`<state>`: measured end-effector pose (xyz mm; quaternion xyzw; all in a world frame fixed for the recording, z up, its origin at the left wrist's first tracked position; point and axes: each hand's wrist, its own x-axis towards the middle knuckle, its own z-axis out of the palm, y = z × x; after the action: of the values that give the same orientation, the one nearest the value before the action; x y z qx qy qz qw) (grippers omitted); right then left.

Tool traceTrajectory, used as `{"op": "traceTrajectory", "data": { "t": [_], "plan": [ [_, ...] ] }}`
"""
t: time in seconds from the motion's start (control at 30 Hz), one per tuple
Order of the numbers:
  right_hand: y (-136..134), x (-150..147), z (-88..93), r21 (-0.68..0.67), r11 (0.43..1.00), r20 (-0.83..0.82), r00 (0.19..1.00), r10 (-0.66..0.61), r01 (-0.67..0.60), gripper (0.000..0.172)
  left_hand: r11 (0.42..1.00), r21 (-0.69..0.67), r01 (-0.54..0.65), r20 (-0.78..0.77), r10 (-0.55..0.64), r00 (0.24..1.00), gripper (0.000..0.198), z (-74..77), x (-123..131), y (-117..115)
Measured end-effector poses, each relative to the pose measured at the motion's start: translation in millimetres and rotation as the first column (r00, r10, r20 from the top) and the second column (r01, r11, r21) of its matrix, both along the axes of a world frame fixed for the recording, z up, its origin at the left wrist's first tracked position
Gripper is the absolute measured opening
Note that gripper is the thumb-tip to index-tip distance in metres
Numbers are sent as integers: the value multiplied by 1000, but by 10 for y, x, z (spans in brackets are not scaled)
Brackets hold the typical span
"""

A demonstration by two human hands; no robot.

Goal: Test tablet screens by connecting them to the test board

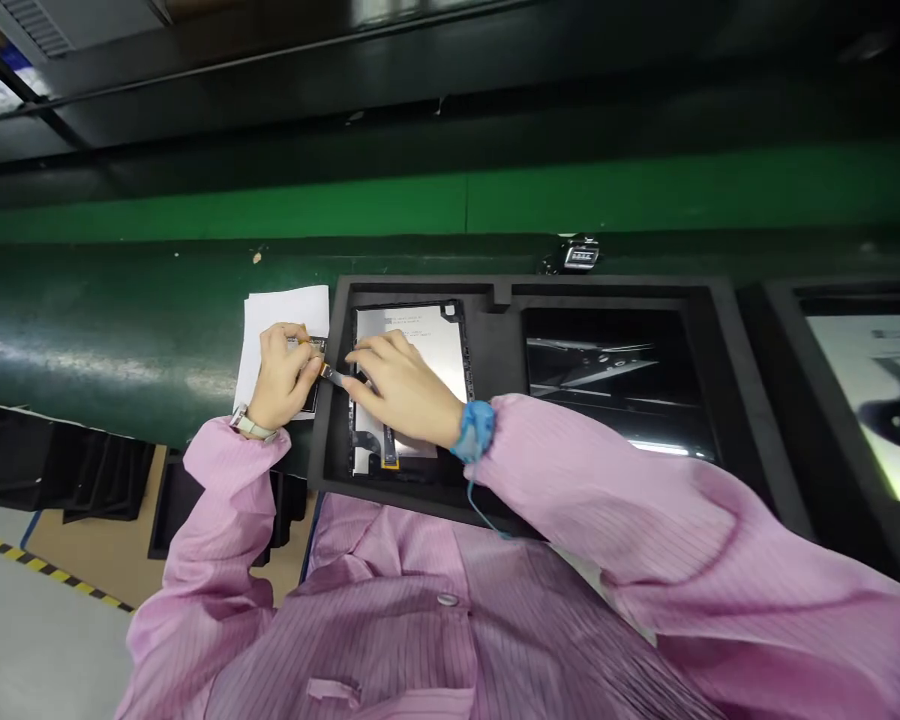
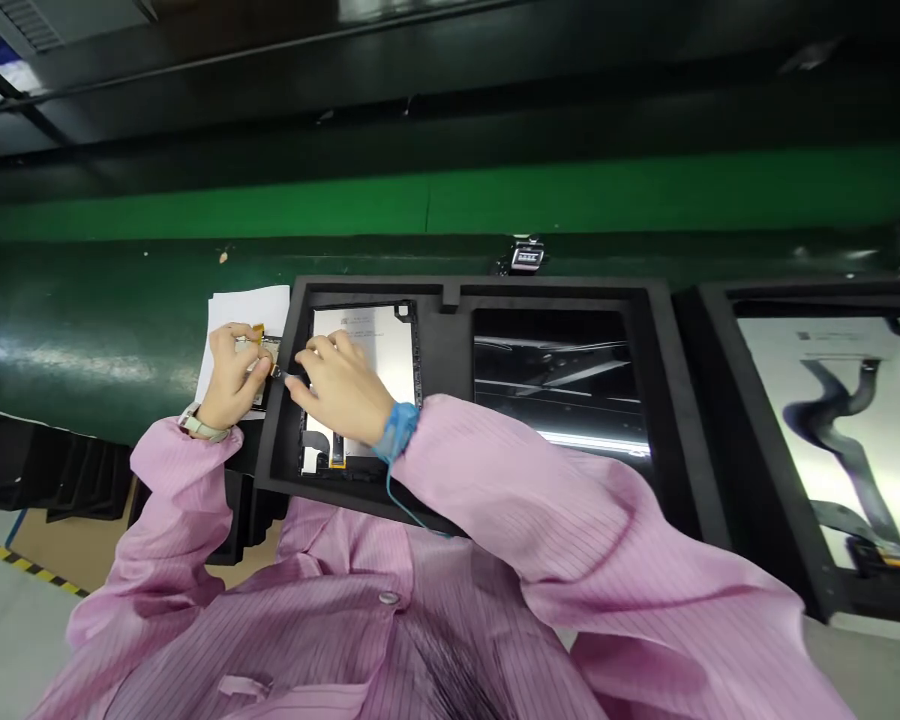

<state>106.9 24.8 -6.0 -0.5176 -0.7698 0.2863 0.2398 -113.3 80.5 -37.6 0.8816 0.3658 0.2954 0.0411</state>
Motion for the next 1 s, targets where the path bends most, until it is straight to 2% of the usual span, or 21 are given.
{"op": "traceTrajectory", "data": {
  "t": [0.07,0.13,0.33,0.8,1.0],
  "plan": [
    [157,-99,-107,-46,999,-54,999,6,-8,17,999,-34,4,6,-3,1000,34,-36,27,-3],
    [245,-156,-195,-64,998,-82,997,-1,-5,14,998,-64,1,12,0,1000,37,-76,54,-19],
    [267,-186,-319,-76,997,-165,986,-33,20,12,996,-91,-13,69,20,997,40,-179,102,-38],
    [275,-168,-336,-109,994,-206,978,-35,12,16,998,-56,-7,101,13,995,38,-232,135,-27],
    [313,-145,-263,-134,991,-214,977,-8,-21,16,996,-87,-15,155,29,988,37,-237,123,-1]
  ]
}}
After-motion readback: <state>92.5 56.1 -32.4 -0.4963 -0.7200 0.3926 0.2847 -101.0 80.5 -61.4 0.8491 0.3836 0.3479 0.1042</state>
